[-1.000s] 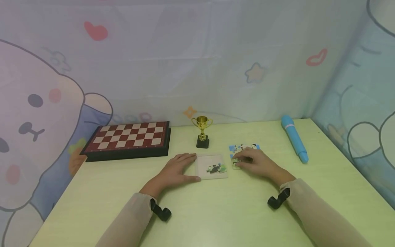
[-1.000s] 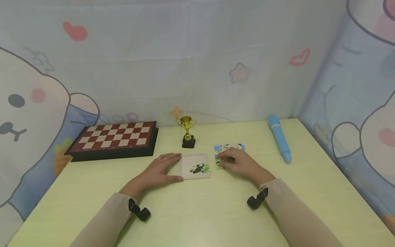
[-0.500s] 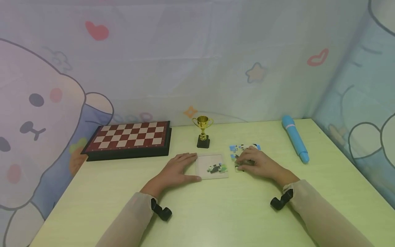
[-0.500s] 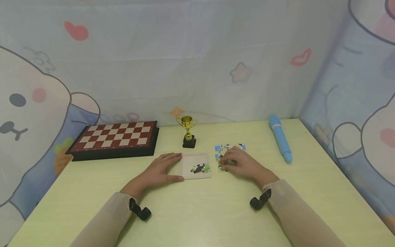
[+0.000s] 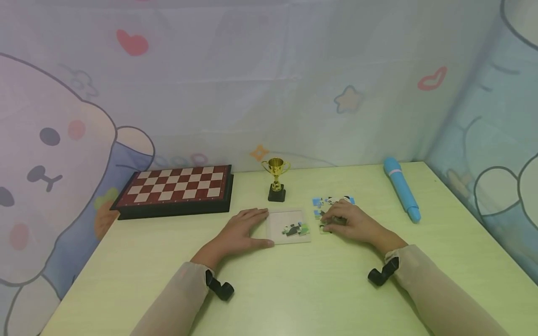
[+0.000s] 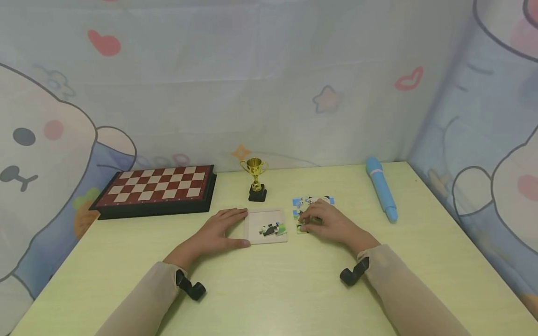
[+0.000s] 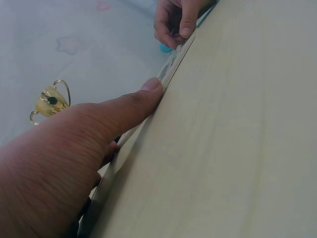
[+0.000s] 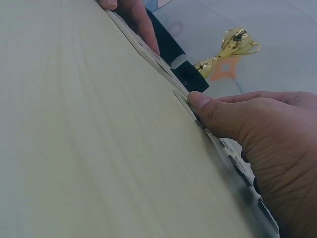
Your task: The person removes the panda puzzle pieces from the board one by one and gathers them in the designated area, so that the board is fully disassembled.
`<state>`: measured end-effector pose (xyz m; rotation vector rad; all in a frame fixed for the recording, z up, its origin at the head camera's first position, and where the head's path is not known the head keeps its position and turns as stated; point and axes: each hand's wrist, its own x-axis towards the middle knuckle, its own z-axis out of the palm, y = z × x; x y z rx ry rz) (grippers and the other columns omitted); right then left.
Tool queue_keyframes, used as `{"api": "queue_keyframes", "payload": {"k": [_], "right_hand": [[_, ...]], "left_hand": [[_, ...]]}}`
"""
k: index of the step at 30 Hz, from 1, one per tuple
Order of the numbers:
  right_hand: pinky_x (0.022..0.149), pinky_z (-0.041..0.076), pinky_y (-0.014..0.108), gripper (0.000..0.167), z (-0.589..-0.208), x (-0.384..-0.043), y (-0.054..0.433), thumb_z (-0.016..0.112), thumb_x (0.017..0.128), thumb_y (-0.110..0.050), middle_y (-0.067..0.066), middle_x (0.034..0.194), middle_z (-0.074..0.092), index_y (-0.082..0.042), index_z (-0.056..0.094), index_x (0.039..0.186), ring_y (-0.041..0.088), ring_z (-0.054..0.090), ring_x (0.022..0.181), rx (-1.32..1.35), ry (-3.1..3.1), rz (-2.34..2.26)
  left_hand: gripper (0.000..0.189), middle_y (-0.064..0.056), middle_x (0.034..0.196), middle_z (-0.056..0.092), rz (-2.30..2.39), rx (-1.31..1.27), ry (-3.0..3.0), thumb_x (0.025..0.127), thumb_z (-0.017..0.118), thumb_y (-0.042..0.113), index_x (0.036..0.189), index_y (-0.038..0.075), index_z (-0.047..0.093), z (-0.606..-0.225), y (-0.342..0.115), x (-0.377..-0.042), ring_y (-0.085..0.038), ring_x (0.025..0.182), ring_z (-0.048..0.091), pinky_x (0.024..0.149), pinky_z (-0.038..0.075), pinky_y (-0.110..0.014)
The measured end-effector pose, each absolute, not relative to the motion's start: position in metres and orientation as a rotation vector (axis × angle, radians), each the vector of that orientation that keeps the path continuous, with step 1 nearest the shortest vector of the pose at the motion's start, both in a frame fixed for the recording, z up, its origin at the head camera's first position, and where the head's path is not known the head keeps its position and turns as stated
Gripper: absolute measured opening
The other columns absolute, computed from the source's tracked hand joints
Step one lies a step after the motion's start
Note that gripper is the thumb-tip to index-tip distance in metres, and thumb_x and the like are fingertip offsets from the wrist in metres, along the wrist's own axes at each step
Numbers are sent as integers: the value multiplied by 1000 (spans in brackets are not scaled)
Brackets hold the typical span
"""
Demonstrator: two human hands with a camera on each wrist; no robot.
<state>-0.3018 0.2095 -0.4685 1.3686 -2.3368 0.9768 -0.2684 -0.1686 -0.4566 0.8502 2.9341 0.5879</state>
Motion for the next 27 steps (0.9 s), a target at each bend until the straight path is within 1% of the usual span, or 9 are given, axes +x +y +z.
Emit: {"api": "queue_keyframes", "payload": {"k": [5, 11, 14, 18, 21, 24, 27], "right_hand": [[70, 39, 27, 20, -470, -302, 209, 83, 85, -17, -11, 99, 70, -19, 75, 103, 14, 49, 80, 1363, -2337, 974], [71, 41, 28, 17, -469, -301, 210, 81, 87, -18, -12, 101, 70, -21, 75, 103, 12, 51, 83, 1335, -2364, 984], [71, 41, 28, 16, -468, -301, 211, 78, 90, -16, -12, 101, 70, -21, 75, 105, 12, 51, 83, 1325, -2354, 989], [69, 39, 27, 17, -468, -301, 212, 76, 90, -10, -12, 97, 69, -19, 75, 105, 14, 49, 79, 1320, -2308, 998], [73, 40, 30, 16, -468, -298, 206, 75, 90, -9, -10, 97, 69, -16, 74, 105, 16, 51, 82, 1287, -2299, 977], [80, 43, 35, 16, -469, -291, 190, 73, 92, -18, -8, 103, 67, -16, 72, 107, 17, 53, 92, 1220, -2359, 900], [88, 45, 41, 26, -468, -282, 168, 72, 92, -33, -6, 112, 65, -17, 69, 112, 17, 52, 103, 1152, -2460, 797]], "left_hand": [[93, 4, 161, 35, 593, 854, 2928, 82, 62, 75, 157, 24, 39, -455, -168, -268, -25, 149, 27, 118, 22, -53], [93, 5, 161, 34, 583, 857, 2928, 83, 61, 75, 157, 24, 38, -455, -168, -269, -24, 149, 27, 117, 23, -53], [93, 5, 161, 34, 583, 860, 2931, 83, 61, 75, 157, 24, 38, -454, -167, -268, -24, 149, 27, 117, 22, -54], [92, 6, 161, 34, 586, 852, 2929, 83, 61, 75, 157, 24, 39, -454, -167, -267, -24, 149, 26, 118, 22, -54], [93, 7, 162, 33, 580, 841, 2924, 82, 60, 77, 157, 26, 38, -454, -166, -267, -23, 149, 25, 118, 22, -53], [94, 6, 162, 33, 575, 844, 2923, 82, 59, 78, 157, 26, 37, -455, -167, -268, -23, 149, 25, 118, 22, -53], [94, 6, 162, 32, 567, 849, 2924, 82, 58, 79, 157, 26, 37, -455, -168, -269, -23, 149, 25, 118, 22, -53]]}}
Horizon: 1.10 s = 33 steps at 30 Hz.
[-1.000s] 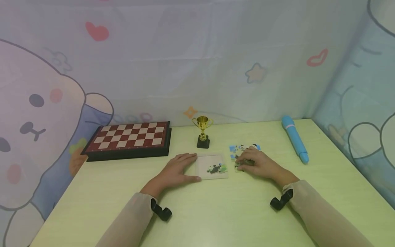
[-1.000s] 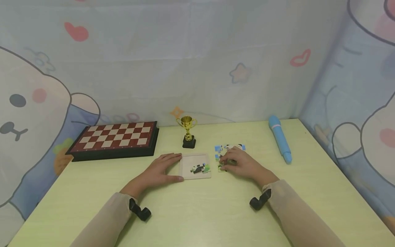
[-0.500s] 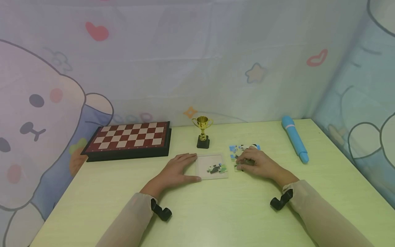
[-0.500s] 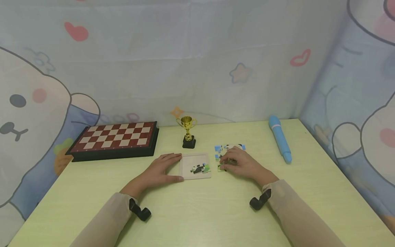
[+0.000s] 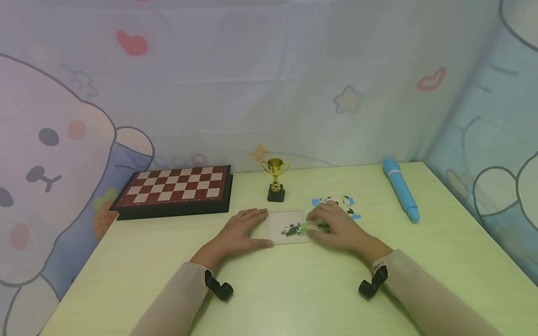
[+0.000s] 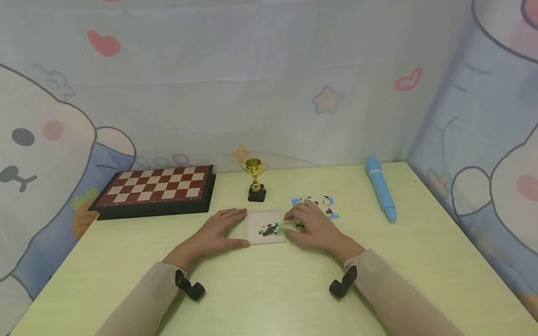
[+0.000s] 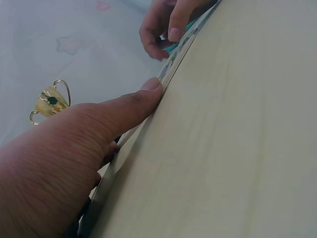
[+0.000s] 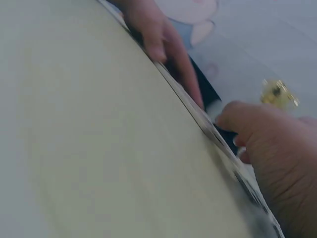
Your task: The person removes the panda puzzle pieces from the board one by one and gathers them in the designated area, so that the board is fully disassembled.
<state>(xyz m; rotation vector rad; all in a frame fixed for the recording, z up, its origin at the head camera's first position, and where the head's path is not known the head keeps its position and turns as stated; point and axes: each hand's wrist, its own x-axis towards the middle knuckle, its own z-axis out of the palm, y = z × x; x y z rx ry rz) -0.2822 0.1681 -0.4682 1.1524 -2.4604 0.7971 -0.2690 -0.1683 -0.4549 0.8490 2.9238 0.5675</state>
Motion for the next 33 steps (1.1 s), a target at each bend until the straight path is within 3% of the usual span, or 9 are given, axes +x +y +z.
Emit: {"api": "queue_keyframes", "payload": {"k": [2, 7, 9, 16, 21, 27, 33], "right_hand": [[97, 44, 46, 34, -467, -277, 155, 71, 92, -43, -5, 116, 63, -18, 68, 115, 19, 51, 109, 1101, -2527, 733], [94, 44, 41, 44, -466, -272, 130, 69, 89, -56, -7, 116, 59, -22, 70, 118, 17, 47, 106, 975, -2629, 658], [85, 44, 36, 39, -466, -272, 125, 72, 88, -54, -7, 113, 58, -24, 72, 114, 16, 45, 102, 962, -2651, 690], [90, 43, 38, 21, -464, -271, 121, 80, 87, -38, -10, 105, 61, -25, 66, 96, 14, 45, 99, 1018, -2628, 861], [81, 47, 31, 8, -461, -268, 123, 75, 92, -24, -18, 97, 65, -26, 70, 98, 10, 50, 93, 1196, -2486, 943], [83, 44, 30, 11, -458, -269, 126, 76, 91, -18, -17, 97, 69, -23, 75, 100, 7, 52, 94, 1308, -2325, 981], [77, 41, 29, 13, -460, -270, 125, 80, 87, -16, -15, 93, 69, -22, 75, 97, 11, 52, 87, 1346, -2207, 977]], "left_hand": [[95, 7, 162, 32, 564, 846, 2924, 82, 57, 79, 158, 26, 36, -455, -168, -269, -22, 150, 24, 118, 22, -53], [95, 8, 162, 32, 565, 844, 2925, 82, 57, 80, 158, 27, 36, -456, -169, -271, -22, 150, 24, 118, 22, -53], [95, 8, 162, 31, 567, 843, 2920, 82, 56, 80, 158, 27, 36, -456, -170, -271, -22, 149, 25, 118, 22, -53], [94, 9, 162, 31, 576, 840, 2917, 82, 57, 79, 158, 28, 36, -457, -169, -270, -22, 150, 24, 118, 21, -53], [94, 8, 162, 32, 581, 846, 2915, 82, 57, 79, 158, 28, 36, -456, -169, -270, -22, 150, 24, 118, 21, -53], [94, 8, 162, 31, 575, 854, 2920, 82, 57, 80, 158, 28, 35, -455, -169, -271, -22, 150, 24, 118, 21, -52], [94, 9, 162, 32, 560, 847, 2924, 82, 56, 80, 158, 28, 36, -457, -169, -271, -22, 150, 24, 118, 21, -52]]}}
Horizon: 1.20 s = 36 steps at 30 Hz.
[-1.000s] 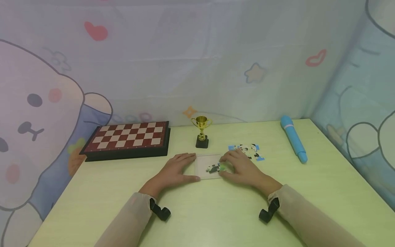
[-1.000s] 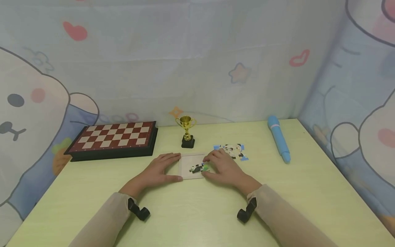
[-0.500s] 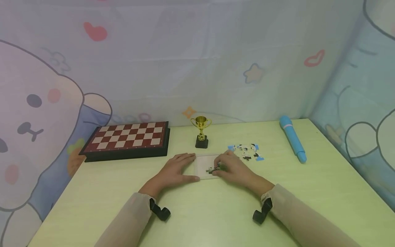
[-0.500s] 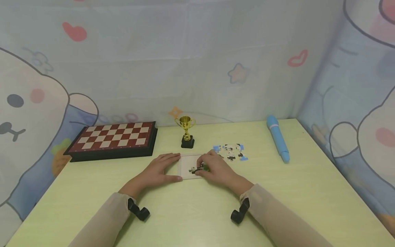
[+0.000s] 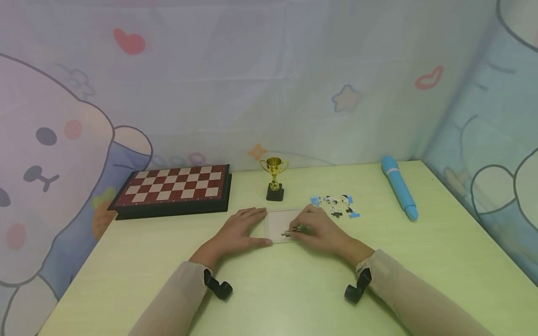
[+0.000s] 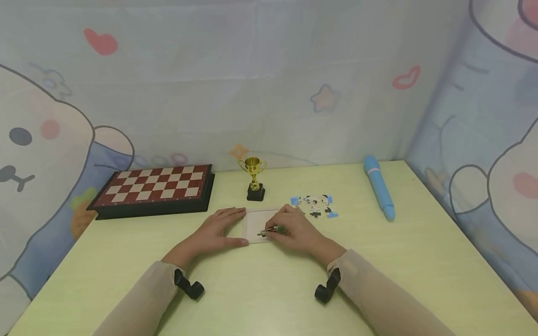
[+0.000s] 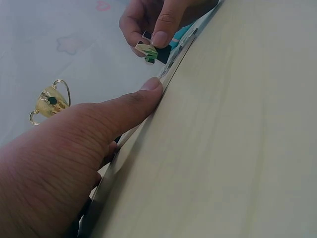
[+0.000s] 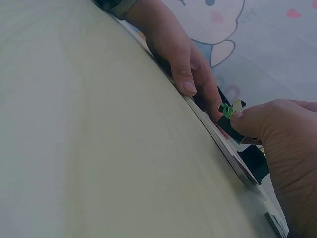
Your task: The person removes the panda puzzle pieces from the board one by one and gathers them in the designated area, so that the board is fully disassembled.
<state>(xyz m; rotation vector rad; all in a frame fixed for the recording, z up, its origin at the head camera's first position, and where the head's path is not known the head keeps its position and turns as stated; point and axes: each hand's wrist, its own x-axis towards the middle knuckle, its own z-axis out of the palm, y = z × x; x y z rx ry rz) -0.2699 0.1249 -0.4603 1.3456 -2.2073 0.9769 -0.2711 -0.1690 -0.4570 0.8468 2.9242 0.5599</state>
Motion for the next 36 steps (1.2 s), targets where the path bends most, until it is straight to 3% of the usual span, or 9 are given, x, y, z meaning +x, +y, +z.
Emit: {"api": "queue_keyframes", "payload": {"k": [19, 25, 36], "right_hand": [[73, 38, 29, 13, -464, -271, 125, 80, 86, -20, -19, 93, 69, -25, 74, 97, 7, 47, 85, 1324, -2201, 937], [75, 43, 29, 11, -464, -271, 132, 78, 89, -21, -15, 94, 65, -26, 76, 99, 8, 49, 87, 1287, -2296, 988], [59, 39, 25, 13, -457, -289, 180, 80, 87, -17, -15, 85, 62, -24, 81, 98, 8, 41, 73, 1058, -2382, 1050]], "left_hand": [[93, 8, 161, 34, 595, 852, 2928, 82, 61, 77, 157, 27, 39, -457, -170, -270, -23, 149, 26, 118, 22, -54], [93, 7, 162, 33, 592, 850, 2915, 82, 60, 77, 157, 26, 38, -456, -169, -269, -24, 149, 25, 118, 21, -54], [94, 9, 162, 32, 575, 843, 2921, 82, 59, 79, 158, 28, 36, -458, -169, -271, -22, 150, 24, 119, 20, -52]]}}
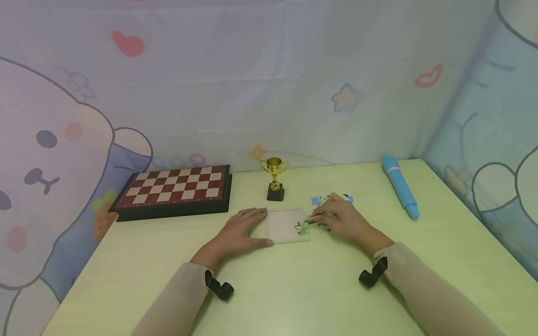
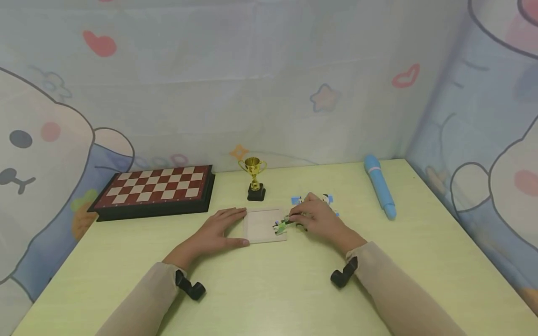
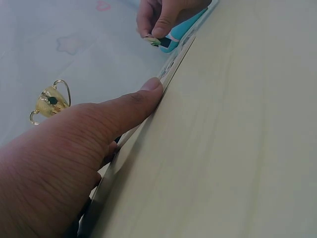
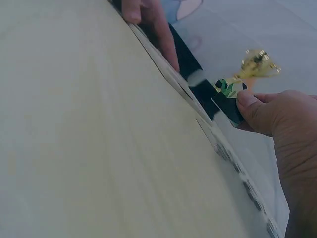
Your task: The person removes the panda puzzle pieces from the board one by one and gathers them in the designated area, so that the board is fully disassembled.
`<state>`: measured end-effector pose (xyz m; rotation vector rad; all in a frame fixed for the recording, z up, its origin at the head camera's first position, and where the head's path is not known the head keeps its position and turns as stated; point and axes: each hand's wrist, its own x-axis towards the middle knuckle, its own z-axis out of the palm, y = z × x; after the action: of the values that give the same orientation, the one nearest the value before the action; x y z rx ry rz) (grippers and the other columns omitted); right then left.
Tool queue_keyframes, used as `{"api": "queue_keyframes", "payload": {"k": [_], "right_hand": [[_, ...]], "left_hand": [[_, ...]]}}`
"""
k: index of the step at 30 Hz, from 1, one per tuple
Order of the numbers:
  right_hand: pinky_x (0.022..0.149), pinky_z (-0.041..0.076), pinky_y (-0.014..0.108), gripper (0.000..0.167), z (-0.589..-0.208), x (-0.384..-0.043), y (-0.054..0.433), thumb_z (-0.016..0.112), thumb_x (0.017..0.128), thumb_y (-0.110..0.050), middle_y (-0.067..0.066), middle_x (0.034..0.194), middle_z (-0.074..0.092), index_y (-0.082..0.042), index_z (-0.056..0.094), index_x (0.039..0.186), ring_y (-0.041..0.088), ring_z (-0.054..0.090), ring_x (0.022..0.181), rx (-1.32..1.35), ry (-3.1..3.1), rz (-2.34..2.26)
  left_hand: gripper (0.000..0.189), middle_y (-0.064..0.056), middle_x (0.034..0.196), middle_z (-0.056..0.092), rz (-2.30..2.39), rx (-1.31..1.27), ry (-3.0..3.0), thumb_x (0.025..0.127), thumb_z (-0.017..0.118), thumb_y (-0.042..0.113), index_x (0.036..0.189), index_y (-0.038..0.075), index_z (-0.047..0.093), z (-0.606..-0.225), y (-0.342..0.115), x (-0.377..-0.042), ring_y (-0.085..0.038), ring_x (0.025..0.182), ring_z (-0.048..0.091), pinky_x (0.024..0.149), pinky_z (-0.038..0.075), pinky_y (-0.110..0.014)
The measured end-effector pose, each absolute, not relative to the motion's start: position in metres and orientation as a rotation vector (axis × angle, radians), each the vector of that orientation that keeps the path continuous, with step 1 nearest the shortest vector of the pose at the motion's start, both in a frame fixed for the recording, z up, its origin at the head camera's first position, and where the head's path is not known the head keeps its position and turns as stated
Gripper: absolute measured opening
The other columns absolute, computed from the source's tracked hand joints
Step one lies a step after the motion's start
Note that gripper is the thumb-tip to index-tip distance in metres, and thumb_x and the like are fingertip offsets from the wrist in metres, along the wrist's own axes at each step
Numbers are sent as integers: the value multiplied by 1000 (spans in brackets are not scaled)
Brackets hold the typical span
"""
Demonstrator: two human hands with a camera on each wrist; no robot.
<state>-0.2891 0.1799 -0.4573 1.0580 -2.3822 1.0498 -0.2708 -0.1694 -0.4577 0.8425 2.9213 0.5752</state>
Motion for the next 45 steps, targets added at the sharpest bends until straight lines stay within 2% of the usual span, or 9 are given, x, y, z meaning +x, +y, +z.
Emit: {"api": "queue_keyframes", "payload": {"k": [5, 11, 22, 25, 32, 45], "right_hand": [[59, 40, 27, 12, -457, -292, 218, 80, 87, -16, -9, 84, 55, -23, 80, 97, 9, 43, 70, 846, -2462, 1063], [64, 41, 29, 11, -455, -291, 246, 81, 87, -18, -6, 85, 59, -23, 77, 95, 9, 51, 74, 722, -2551, 1089], [68, 45, 28, 10, -457, -291, 251, 81, 86, -14, -7, 92, 61, -23, 76, 86, 10, 53, 79, 983, -2551, 1141], [67, 44, 29, 12, -459, -293, 253, 82, 85, -14, -9, 91, 62, -24, 75, 86, 11, 50, 79, 1036, -2540, 1125], [75, 37, 33, 18, -463, -300, 252, 82, 82, -8, -7, 93, 65, -20, 71, 90, 19, 48, 82, 1244, -2435, 1059], [73, 36, 32, 22, -467, -300, 252, 83, 82, -10, -10, 94, 62, -26, 70, 90, 18, 45, 82, 1247, -2452, 1005]], "left_hand": [[94, 9, 162, 31, 580, 836, 2916, 82, 58, 79, 158, 28, 36, -457, -169, -271, -23, 150, 24, 119, 20, -52], [94, 10, 162, 31, 560, 838, 2929, 81, 56, 81, 158, 30, 36, -457, -170, -272, -22, 150, 24, 118, 21, -52], [95, 10, 162, 30, 569, 834, 2918, 81, 57, 80, 158, 29, 36, -456, -169, -271, -22, 150, 23, 119, 21, -52], [95, 10, 163, 30, 567, 827, 2913, 81, 57, 81, 158, 29, 35, -457, -169, -271, -21, 150, 23, 119, 21, -51], [95, 9, 163, 30, 552, 830, 2918, 81, 56, 81, 158, 29, 35, -459, -169, -272, -21, 150, 23, 118, 21, -51], [94, 10, 163, 30, 544, 824, 2917, 82, 56, 81, 158, 29, 35, -459, -169, -272, -21, 150, 23, 118, 21, -52]]}}
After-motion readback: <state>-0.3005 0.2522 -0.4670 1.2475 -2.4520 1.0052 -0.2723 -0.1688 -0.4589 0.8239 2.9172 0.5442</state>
